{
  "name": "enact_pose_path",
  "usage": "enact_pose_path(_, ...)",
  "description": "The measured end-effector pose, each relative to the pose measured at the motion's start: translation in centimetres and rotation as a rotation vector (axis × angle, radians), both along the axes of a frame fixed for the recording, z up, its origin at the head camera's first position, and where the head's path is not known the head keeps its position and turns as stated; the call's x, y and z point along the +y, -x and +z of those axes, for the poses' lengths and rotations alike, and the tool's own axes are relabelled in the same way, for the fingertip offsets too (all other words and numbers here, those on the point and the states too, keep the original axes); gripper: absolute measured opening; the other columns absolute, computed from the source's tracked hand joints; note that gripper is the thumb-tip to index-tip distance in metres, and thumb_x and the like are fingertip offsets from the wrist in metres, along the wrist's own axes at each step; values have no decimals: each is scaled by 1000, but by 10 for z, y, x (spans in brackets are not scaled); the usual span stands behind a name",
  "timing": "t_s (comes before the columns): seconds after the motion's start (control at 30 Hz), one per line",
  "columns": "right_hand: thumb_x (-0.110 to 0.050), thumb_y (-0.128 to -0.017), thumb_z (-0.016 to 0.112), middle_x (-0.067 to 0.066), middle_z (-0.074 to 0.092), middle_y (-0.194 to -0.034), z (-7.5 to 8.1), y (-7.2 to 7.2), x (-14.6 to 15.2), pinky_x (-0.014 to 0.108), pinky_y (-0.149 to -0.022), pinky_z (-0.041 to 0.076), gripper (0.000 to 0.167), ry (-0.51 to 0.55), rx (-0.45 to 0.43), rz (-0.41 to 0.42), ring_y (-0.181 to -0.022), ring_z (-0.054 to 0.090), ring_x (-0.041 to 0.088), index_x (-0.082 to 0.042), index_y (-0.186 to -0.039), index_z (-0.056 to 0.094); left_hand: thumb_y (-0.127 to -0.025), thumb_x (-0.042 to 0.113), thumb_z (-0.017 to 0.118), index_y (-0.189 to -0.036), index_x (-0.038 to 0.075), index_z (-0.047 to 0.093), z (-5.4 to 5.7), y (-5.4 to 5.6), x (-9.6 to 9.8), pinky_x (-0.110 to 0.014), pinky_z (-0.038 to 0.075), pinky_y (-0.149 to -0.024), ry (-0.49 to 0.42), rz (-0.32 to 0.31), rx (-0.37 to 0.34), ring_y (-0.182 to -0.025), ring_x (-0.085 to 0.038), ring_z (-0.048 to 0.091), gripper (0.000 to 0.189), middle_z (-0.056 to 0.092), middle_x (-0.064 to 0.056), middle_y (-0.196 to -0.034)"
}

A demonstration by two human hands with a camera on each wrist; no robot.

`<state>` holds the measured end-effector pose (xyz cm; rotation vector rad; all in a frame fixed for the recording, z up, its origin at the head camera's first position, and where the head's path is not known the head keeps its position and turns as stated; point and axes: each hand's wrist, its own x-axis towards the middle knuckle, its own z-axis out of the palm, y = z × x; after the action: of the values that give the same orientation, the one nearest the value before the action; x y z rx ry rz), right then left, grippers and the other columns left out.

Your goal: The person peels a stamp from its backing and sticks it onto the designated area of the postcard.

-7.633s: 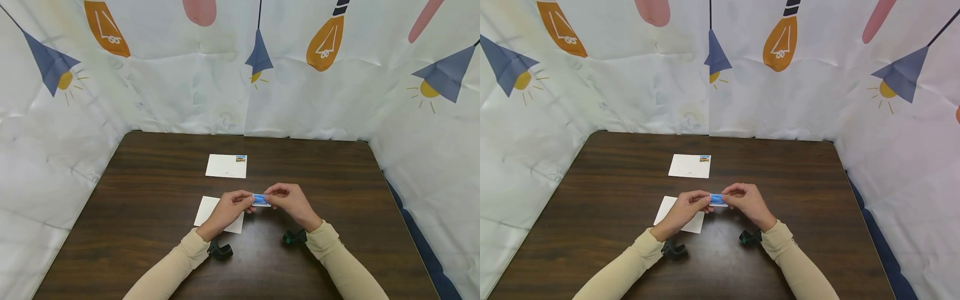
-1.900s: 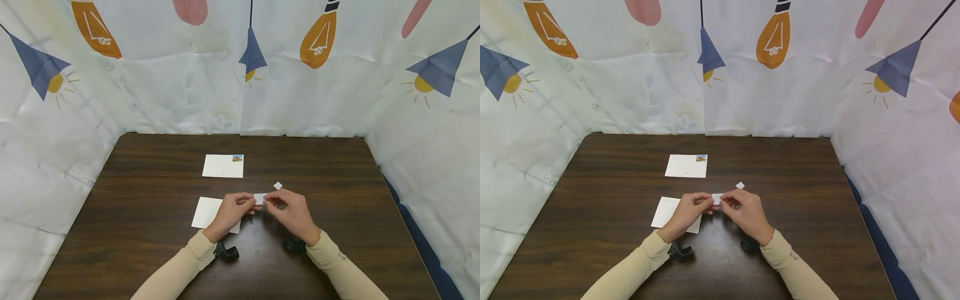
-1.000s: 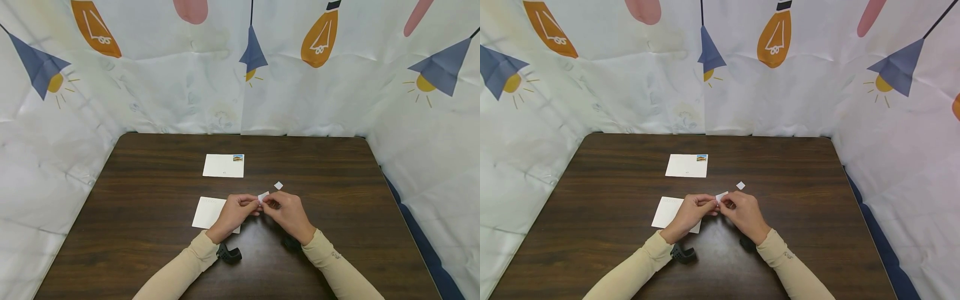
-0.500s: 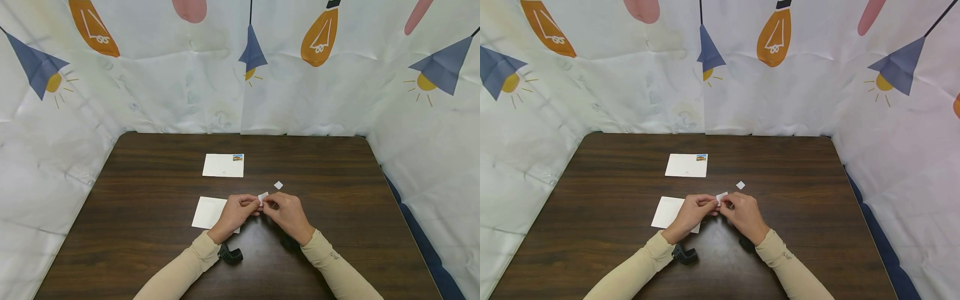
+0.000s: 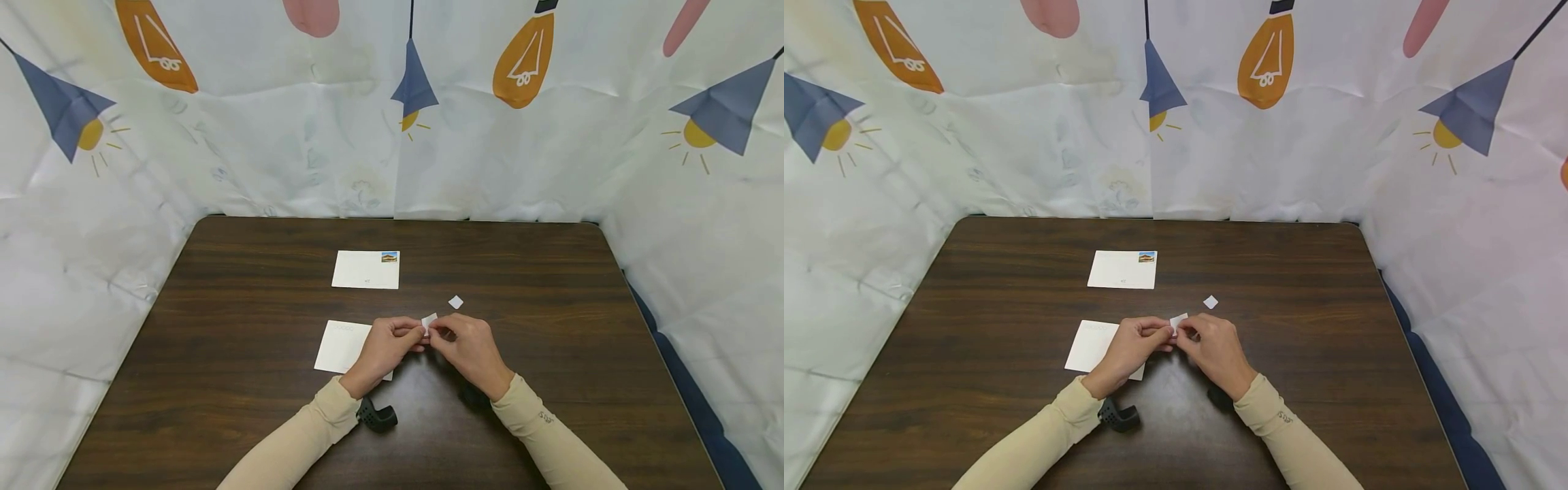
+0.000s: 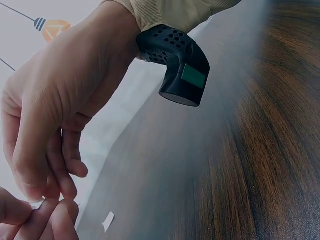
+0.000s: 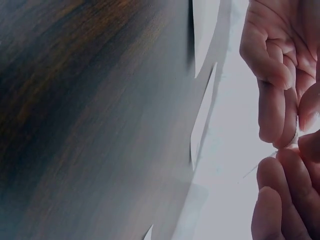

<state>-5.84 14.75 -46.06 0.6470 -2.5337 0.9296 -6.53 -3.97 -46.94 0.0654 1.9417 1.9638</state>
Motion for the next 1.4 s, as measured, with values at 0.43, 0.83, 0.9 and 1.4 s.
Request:
enact_pose_path(0.43, -5, -79, 85, 1, 78, -78, 1, 0, -1, 24, -62, 60, 11, 14, 7, -25, -68, 72, 8, -9, -88, 81, -100, 12, 68, -115, -2, 75, -1, 0, 0, -28, 65, -81, 14, 10, -1, -94, -23, 80, 22, 79, -21, -108)
enact_pose_path(0.83, -6, -81, 82, -1, 76, -77, 1, 1, 0, 23, -61, 60, 9, 68, -30, -42, -65, 67, 5, -13, -87, 80, -100, 12, 68, -116, -3, 75, 1, -1, 0, -30, 66, -82, 12, 13, 12, -95, -24, 80, 23, 79, -21, -108)
enact_pose_path(0.9, -5, -82, 80, -2, 76, -76, 2, 1, 1, 22, -60, 59, 9, 81, -36, -41, -64, 66, 4, -14, -86, 80, -100, 12, 68, -116, -2, 74, 2, -1, 0, -30, 66, -82, 9, 14, 9, -94, -22, 80, 23, 79, -21, -108)
enact_pose_path(1.4, -6, -89, 75, -2, 78, -78, 5, 1, 3, 22, -64, 62, 9, 167, -185, -54, -72, 74, 8, -15, -87, 76, -101, 15, 67, -117, -1, 74, 4, -1, -2, -36, 65, -84, 5, 11, 20, -104, -43, 76, 24, 80, -21, -108)
